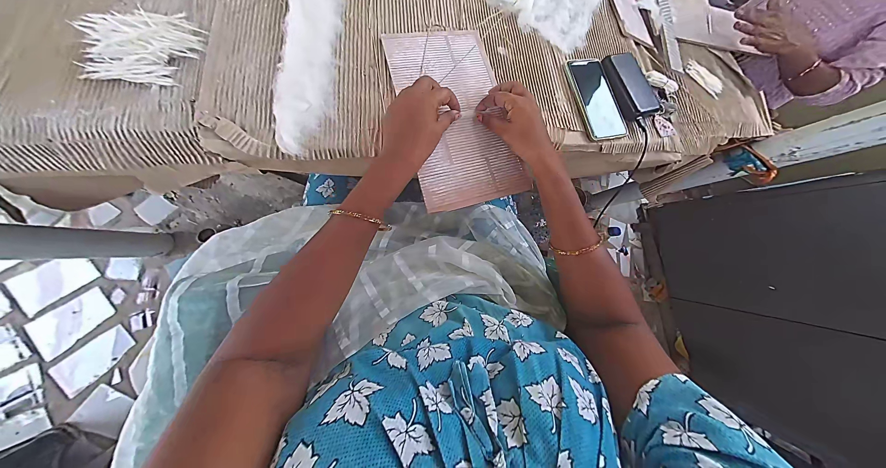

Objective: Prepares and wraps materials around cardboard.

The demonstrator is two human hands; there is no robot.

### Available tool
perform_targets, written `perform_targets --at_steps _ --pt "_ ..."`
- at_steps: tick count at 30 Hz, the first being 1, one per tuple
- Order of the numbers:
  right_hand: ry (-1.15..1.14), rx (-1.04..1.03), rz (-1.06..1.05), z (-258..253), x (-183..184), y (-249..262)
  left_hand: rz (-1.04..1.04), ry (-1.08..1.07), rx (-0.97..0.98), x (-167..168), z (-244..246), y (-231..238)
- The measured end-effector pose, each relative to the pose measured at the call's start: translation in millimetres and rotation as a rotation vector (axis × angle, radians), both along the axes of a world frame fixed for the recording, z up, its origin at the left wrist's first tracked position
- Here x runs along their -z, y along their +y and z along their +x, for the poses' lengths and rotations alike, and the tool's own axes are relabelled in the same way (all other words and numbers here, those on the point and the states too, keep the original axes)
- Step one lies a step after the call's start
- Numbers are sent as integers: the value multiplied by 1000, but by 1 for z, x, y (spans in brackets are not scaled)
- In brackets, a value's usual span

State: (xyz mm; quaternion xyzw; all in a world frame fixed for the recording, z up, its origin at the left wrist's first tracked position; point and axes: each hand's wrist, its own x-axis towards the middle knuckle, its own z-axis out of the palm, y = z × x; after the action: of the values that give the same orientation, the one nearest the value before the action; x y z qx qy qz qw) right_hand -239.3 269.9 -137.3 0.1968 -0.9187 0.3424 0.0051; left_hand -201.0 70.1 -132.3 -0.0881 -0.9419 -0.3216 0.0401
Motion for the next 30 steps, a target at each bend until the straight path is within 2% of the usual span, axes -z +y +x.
perform_targets --at_steps 5,9,12,16,19,22,26,30 --pt "-34 5 -6 -1 -3 3 30 -17 24 1 -2 -2" --pt "-145 43 -216 -6 -9 24 82 58 144 -9 4 -23" --pt "-140 117 -350 -12 -13 44 -16 133 156 -22 24 -46" --pt "-94 143 -425 -15 -17 56 -122 185 68 -19 51 -73" --pt "-76 123 -411 -16 -14 55 -142 149 26 -6 59 -87" --pt "-84 94 -383 -15 -10 48 -66 117 -9 5 60 -92" --pt "-99 54 -368 -13 -6 40 8 80 -48 5 53 -85" --pt "-109 51 -327 -12 -5 36 -37 31 -102 2 47 -76"
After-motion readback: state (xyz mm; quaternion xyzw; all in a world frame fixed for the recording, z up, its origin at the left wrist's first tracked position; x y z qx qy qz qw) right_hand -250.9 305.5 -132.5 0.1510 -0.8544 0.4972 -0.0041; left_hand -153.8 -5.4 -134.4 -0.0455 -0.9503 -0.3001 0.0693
